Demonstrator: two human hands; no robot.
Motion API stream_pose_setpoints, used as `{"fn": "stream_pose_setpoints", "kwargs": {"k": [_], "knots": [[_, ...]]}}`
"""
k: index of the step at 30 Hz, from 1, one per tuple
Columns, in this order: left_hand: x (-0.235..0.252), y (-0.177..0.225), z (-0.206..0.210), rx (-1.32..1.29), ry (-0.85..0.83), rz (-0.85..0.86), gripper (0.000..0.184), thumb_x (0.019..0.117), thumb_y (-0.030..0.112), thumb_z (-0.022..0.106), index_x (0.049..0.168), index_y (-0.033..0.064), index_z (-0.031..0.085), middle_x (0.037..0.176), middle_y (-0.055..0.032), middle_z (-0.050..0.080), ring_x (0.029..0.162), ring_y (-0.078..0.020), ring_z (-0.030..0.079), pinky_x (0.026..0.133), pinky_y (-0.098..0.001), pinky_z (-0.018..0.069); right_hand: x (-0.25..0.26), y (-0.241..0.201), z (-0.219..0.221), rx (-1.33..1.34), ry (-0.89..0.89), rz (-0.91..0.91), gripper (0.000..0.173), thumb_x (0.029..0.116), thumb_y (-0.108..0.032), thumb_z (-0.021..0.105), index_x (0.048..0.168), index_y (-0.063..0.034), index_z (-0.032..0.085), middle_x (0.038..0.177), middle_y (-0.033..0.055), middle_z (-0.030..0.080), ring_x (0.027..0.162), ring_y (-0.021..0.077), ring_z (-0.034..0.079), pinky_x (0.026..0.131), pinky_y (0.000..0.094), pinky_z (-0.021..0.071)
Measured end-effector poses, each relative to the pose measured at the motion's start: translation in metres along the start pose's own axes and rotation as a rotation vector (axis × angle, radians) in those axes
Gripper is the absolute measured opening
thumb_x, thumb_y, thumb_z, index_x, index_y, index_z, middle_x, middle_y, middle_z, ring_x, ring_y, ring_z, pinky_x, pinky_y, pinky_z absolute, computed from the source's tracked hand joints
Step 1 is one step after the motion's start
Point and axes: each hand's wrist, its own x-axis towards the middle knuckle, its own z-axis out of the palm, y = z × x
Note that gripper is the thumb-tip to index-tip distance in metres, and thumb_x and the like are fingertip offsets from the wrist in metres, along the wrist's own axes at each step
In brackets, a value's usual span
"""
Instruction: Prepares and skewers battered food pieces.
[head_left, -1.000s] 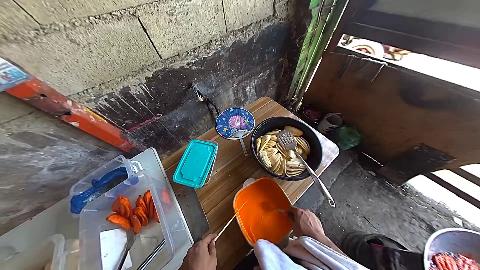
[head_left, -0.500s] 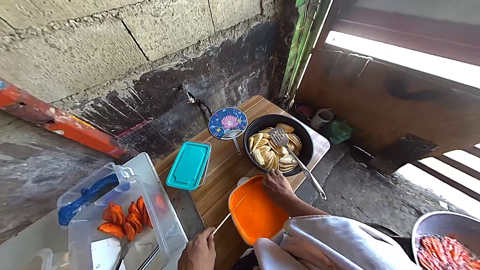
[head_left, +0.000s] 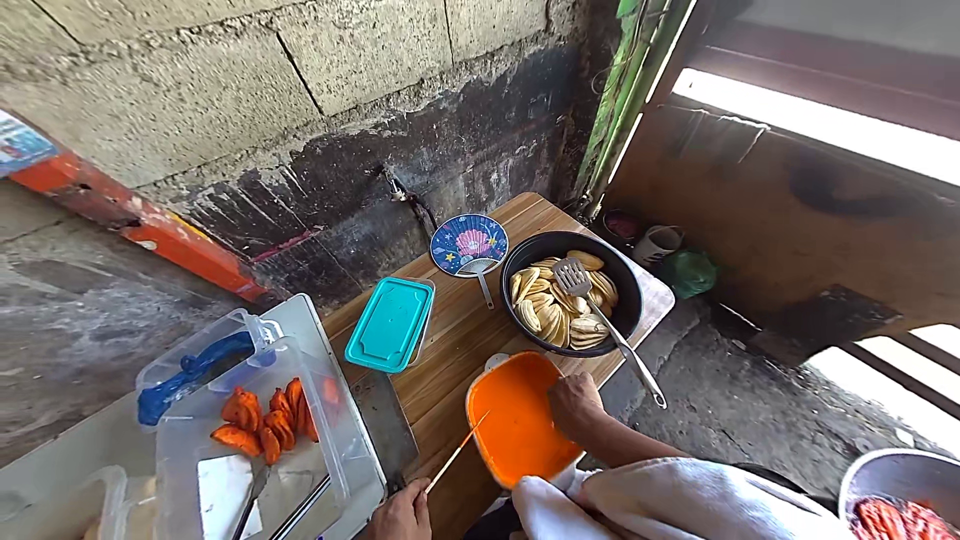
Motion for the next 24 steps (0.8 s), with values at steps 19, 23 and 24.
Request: {"fn": "stream_pose_setpoints", "kwargs": {"k": [19,23,24], "knots": [[0.008,0.01,-0.009,0.012,-0.021,-0.013,0.036,0.1063,0.022,0.046,0.13,0.0134,0.071,0.116,-0.0149,0.075,0.111,-0.0349,0.071,0.097,-0.0567,0.0526,0.016,0.042,-0.001,0.182,0.292,-0.006,0.033,0.1073,-0.017,0.04,0.123,-0.0026,0.066,0.122,0.0207,0.069,0.125,0.037,0.061,0.11,0.0548,0.041],[0.007,0.006,-0.008,0.009,-0.018,-0.008,0.036,0.1064,0.022,0.046,0.131,0.0122,0.071,0.116,-0.016,0.075,0.112,-0.0351,0.07,0.098,-0.0569,0.0519,0.002,0.033,0.003,0.06,0.142,0.046,0.024,0.0974,-0.008,0.055,0.114,0.0024,0.068,0.122,0.0221,0.068,0.121,0.0389,0.062,0.105,0.0582,0.0433],[0.007,0.006,-0.008,0.008,-0.019,-0.012,0.036,0.1064,0.022,0.046,0.131,0.012,0.071,0.116,-0.016,0.075,0.112,-0.0352,0.07,0.099,-0.0567,0.0518,-0.001,0.031,0.007,0.075,0.098,0.059,0.025,0.0949,-0.011,0.059,0.114,0.0024,0.068,0.122,0.0222,0.068,0.12,0.0391,0.063,0.102,0.0595,0.0454]]}}
